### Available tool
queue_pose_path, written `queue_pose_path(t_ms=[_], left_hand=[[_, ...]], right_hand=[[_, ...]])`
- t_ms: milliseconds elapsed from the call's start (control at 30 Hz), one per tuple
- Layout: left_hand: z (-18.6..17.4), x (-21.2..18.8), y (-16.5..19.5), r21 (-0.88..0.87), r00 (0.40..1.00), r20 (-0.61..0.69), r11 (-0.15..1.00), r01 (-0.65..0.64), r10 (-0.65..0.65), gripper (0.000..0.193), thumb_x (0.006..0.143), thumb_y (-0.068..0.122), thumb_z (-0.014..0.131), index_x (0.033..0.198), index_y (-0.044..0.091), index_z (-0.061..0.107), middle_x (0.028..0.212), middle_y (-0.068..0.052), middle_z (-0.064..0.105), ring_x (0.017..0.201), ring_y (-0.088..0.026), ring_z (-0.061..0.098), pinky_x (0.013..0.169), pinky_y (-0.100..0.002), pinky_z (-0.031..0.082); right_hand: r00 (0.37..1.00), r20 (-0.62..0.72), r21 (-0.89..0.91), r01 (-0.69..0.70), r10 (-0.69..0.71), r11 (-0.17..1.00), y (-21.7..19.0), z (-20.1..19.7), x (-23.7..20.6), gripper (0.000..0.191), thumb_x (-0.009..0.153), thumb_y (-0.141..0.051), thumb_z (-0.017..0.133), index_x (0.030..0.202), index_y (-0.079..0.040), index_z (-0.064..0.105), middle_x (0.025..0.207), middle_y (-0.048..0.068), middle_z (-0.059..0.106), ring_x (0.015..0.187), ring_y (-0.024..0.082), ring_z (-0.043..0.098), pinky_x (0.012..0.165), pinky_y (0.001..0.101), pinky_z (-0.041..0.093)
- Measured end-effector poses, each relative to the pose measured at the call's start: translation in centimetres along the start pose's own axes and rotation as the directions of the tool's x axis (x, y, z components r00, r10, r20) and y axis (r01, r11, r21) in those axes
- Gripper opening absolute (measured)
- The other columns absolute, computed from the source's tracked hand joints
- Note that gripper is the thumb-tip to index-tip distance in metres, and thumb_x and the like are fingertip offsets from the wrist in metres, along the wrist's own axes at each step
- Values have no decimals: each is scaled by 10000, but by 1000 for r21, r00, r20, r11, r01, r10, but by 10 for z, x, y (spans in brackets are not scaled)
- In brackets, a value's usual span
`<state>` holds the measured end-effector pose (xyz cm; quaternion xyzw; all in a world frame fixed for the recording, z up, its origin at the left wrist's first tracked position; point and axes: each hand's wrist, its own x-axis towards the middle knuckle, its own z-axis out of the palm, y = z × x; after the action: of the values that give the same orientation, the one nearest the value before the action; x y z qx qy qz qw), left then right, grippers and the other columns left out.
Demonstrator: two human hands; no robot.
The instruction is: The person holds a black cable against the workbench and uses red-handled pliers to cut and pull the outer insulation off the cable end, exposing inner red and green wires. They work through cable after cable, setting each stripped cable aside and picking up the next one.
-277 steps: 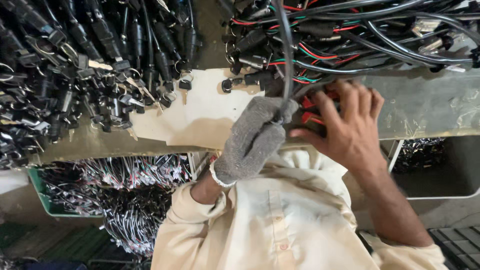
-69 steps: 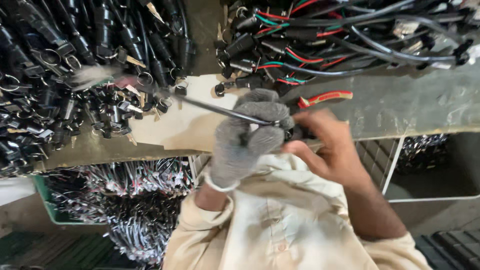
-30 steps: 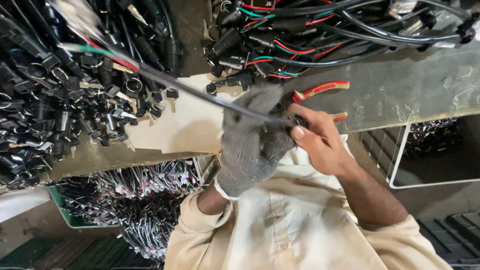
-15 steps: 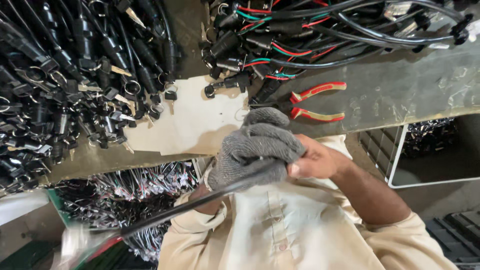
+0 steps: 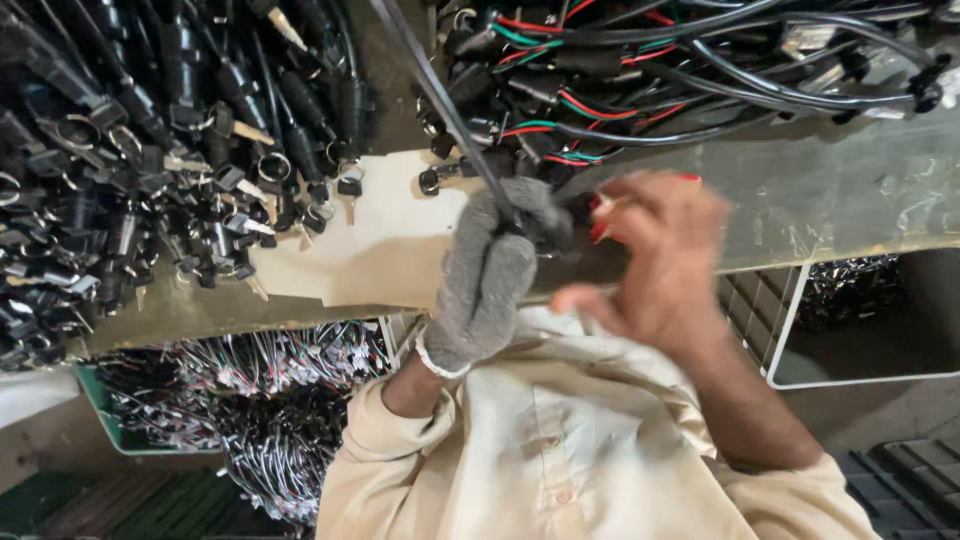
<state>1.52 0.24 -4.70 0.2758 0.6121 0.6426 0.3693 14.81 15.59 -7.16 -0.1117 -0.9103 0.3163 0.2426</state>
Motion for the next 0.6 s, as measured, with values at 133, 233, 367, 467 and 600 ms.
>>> queue_pose_path(t_ms=[133, 233, 367, 467, 600], left_hand=[[-7, -10, -7, -59, 998, -48, 998, 29, -32, 281, 1094, 60, 587, 1368, 14, 550, 1178, -49, 607, 895, -101, 557, 804, -259, 498], [-6, -13, -4, -43, 998, 18, 997, -59, 60, 247, 1105, 47, 577, 1346, 18, 531, 1205, -52, 593, 947, -132, 589, 832, -267, 515], [-9, -11, 11, 68, 959, 216, 976, -205, 186, 206, 1160, 76, 572, 1353, 27, 521, 1206, -74, 590, 1050, -167, 608, 951, -285, 525], [-6, -15, 26, 45, 960, 266, 993, -108, 93, 252, 1158, 146, 529, 1386, 37, 521, 1142, -56, 605, 934, -118, 585, 888, -264, 530], [14, -28, 39, -143, 990, 137, 988, 60, -40, 401, 1153, 239, 526, 1483, 27, 442, 1116, -36, 582, 876, -94, 539, 834, -272, 509]], right_hand=[[988, 149, -407, 18, 47, 913, 22, -13, -7, 655, 870, -614, 778, 1264, -118, 615, 1246, 153, 578, 1182, 368, 532, 1039, 526, 319], [981, 164, -378, -38, 107, 925, 30, -12, -12, 586, 889, -567, 807, 1212, -109, 636, 1215, 108, 605, 1124, 330, 568, 1020, 518, 337], [853, 75, 614, -447, 516, 650, 28, -21, -10, 354, 923, -401, 660, 1124, -116, 598, 1086, 48, 576, 974, 248, 525, 914, 369, 428], [947, 102, 431, -318, 305, 845, 20, -25, -3, 301, 846, -259, 714, 1079, -89, 625, 1030, 63, 621, 949, 272, 598, 867, 385, 466], [984, 151, 198, -121, 91, 973, 10, -22, 9, 292, 778, -148, 783, 1018, -62, 643, 974, 81, 669, 917, 298, 670, 807, 402, 507]])
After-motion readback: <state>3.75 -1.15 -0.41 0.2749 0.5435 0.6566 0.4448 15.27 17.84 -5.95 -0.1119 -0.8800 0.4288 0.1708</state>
